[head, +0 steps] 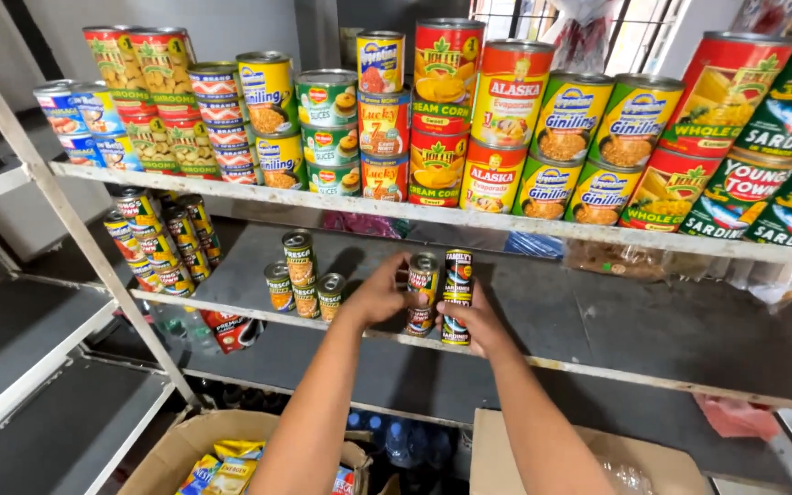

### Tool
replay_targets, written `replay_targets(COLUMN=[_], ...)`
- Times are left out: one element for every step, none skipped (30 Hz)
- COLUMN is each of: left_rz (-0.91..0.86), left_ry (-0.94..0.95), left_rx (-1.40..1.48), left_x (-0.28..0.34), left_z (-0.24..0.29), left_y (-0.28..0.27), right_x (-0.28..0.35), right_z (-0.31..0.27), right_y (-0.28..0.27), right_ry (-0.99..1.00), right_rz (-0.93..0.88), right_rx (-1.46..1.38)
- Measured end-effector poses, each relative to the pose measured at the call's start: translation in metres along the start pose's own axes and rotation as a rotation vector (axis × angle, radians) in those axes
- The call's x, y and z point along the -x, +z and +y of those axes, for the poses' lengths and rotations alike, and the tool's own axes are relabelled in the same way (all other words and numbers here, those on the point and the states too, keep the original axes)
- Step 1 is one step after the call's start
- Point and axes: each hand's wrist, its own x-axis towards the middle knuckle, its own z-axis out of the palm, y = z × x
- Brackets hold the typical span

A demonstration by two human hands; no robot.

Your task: The recorder is organizing and restocking various canned goods and snack packages on shelves from a cardboard box.

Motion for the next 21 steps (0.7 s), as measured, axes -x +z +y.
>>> replay_targets(left_rz=[-0.001, 0.006, 0.015, 0.016, 0.04, 0.063, 0.064, 0.089, 0.112, 0.111, 0.164, 0.216, 0.203, 0.313, 0.406, 0.377, 0.475, 0.574, 0.556, 0.547, 0.535], left_ry=[0.011, 0.031, 0.037, 0.034, 0.045, 0.056, 0.047, 0.07, 0.092, 0.083, 0.092, 0.1, 0.072, 0.123, 0.167, 0.132, 0.142, 0.15, 0.142, 0.095, 0.036], left_rx=[-0.002, -0.015, -0.025, -0.024, -0.044, -0.063, -0.061, -0.055, -0.05, -0.049, -0.106, -0.164, -0.163, -0.269, -0.375, -0.372, -0.34, -0.31, -0.305, -0.226, -0.141], left_x=[-0.002, -0.004, 0.002, 0.003, 0.007, 0.011, 0.013, 0.015, 0.017, 0.018, 0.022, 0.026, 0.033, 0.038, 0.048, 0.068, 0.084, 0.098, 0.105, 0.112, 0.121], left_z=[0.004, 0.008, 0.01, 0.01, 0.008, 0.006, 0.003, 0.0, -0.003, -0.002, -0.003, -0.004, 0.0, 0.004, 0.009, 0.027, 0.045, 0.064, 0.071, 0.078, 0.085], left_y=[0.002, 0.004, 0.006, 0.005, 0.007, 0.009, 0.011, 0.012, 0.014, 0.015, 0.019, 0.023, 0.028, 0.033, 0.041, 0.05, 0.064, 0.077, 0.08, 0.082, 0.089], right_x=[-0.004, -0.008, -0.007, -0.009, -0.007, -0.005, -0.005, -0.005, -0.005, -0.011, -0.012, -0.013, -0.011, -0.009, -0.001, 0.009, 0.016, 0.022, 0.034, 0.045, 0.061], right_z=[-0.003, -0.006, -0.003, -0.004, -0.001, 0.001, 0.002, 0.002, 0.003, 0.005, 0.01, 0.015, 0.013, 0.011, 0.011, 0.015, 0.013, 0.011, 0.008, 0.006, 0.004], right_y=[-0.003, -0.005, -0.004, -0.004, -0.004, -0.005, -0.005, -0.005, -0.004, -0.007, -0.01, -0.012, -0.01, -0.008, -0.006, 0.003, 0.006, 0.009, 0.014, 0.02, 0.024], right_ry=[-0.01, -0.006, 0.011, 0.014, 0.017, 0.019, 0.027, 0.012, -0.004, 0.003, -0.013, -0.028, -0.007, -0.057, -0.097, -0.067, -0.169, -0.273, -0.27, -0.2, -0.121], right_rz=[-0.002, -0.006, -0.009, -0.01, 0.0, 0.01, 0.011, 0.018, 0.026, 0.029, 0.057, 0.085, 0.101, 0.189, 0.291, 0.321, 0.323, 0.326, 0.346, 0.406, 0.472], right_rx=[0.004, -0.007, -0.024, -0.025, -0.023, -0.022, -0.025, -0.018, -0.012, -0.016, -0.017, -0.018, -0.033, 0.012, 0.057, 0.041, -0.048, -0.134, -0.135, -0.188, -0.237])
